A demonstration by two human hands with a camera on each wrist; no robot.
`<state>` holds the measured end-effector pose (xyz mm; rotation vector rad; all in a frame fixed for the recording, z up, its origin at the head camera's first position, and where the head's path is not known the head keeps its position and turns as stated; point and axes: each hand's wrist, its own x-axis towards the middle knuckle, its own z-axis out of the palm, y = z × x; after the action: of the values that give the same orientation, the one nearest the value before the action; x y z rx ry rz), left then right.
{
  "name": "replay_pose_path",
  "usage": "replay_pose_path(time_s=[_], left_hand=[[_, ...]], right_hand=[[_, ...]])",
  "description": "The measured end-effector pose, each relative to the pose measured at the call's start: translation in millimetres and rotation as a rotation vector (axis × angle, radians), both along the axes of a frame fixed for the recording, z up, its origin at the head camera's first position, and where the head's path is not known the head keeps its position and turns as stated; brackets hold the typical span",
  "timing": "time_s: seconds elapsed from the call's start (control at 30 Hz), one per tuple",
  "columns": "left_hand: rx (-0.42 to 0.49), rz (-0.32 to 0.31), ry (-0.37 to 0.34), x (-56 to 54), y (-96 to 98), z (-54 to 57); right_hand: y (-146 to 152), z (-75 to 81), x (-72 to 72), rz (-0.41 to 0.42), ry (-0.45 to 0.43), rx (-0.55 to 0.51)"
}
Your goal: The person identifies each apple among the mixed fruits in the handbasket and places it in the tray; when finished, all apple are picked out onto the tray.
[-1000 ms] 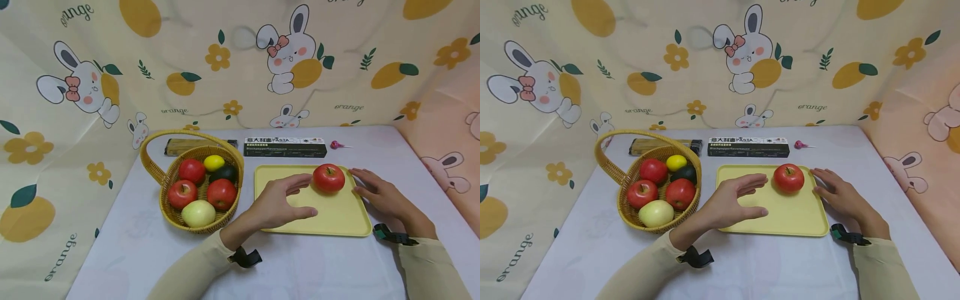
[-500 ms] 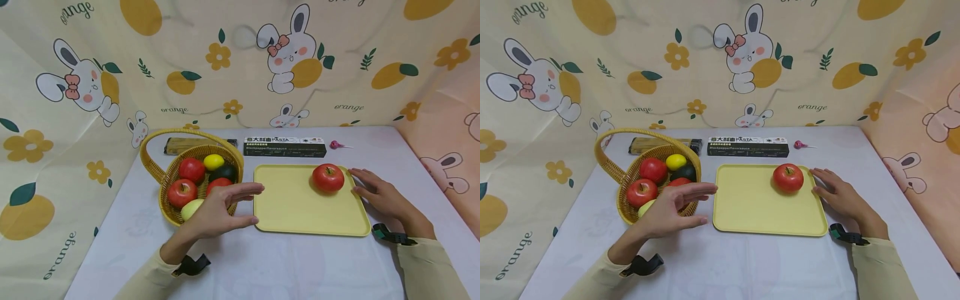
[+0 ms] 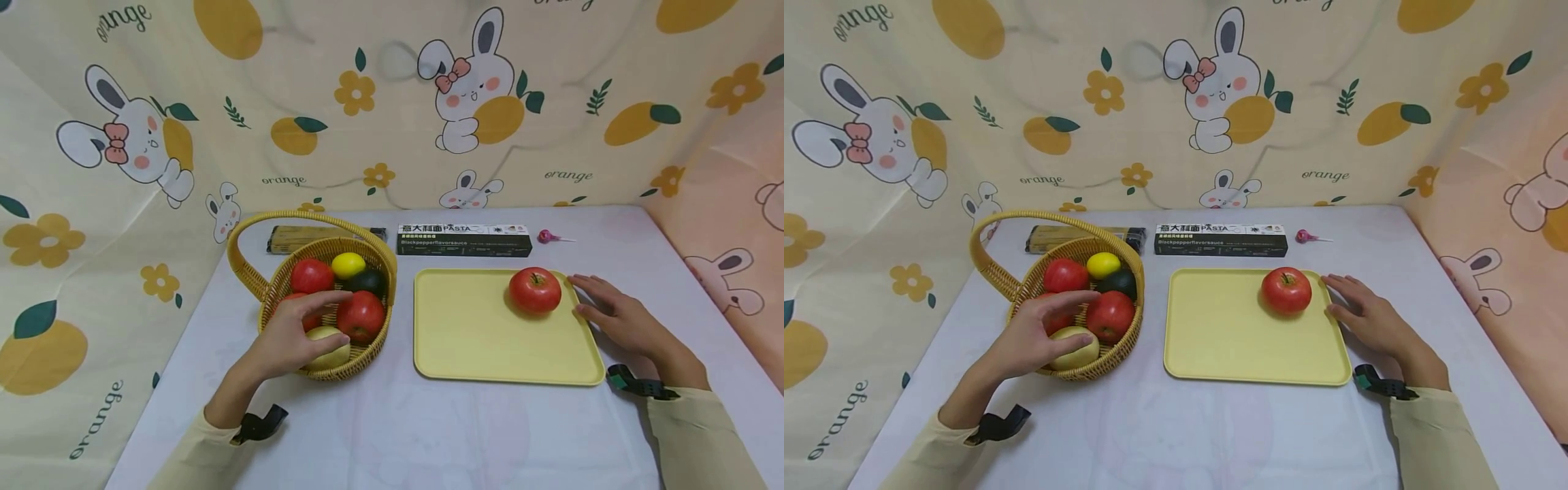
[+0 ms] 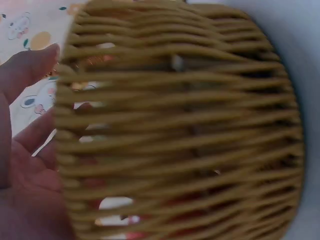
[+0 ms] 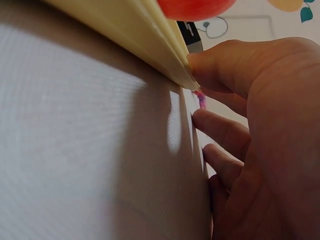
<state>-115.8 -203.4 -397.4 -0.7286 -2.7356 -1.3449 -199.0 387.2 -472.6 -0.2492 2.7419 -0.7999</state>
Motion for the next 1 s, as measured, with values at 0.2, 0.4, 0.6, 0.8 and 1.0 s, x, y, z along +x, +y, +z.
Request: replay_pose_path(time_s=[0.2, 0.4, 0.6, 0.8, 1.0], left_hand=[[-0.149, -0.020, 0.014, -4.9, 1.1, -8.2], [-0.238, -0.045, 0.012, -9.8, 10.8, -10.5], [-0.338, -0.032, 0.018, -12.5, 22.1, -10.9], [-0.496, 0.035, 0.004, -16.5, 42.1, -9.6], [-0.564, 0.078, 0.037, -16.0, 50.5, -10.3]], right_hand=[[0, -0.9, 1.4, -0.012, -0.009, -0.011], [-1, -1.1, 1.1, -0.013, -0.009, -0.014], [0, 0.0, -0.1, -0.008, -0.003, -0.005], [-1, 1.5, 0.4, -0.005, -0.001, -0.005], [-2, 2.6, 1.3, -0.001, 0.009, 0.000]])
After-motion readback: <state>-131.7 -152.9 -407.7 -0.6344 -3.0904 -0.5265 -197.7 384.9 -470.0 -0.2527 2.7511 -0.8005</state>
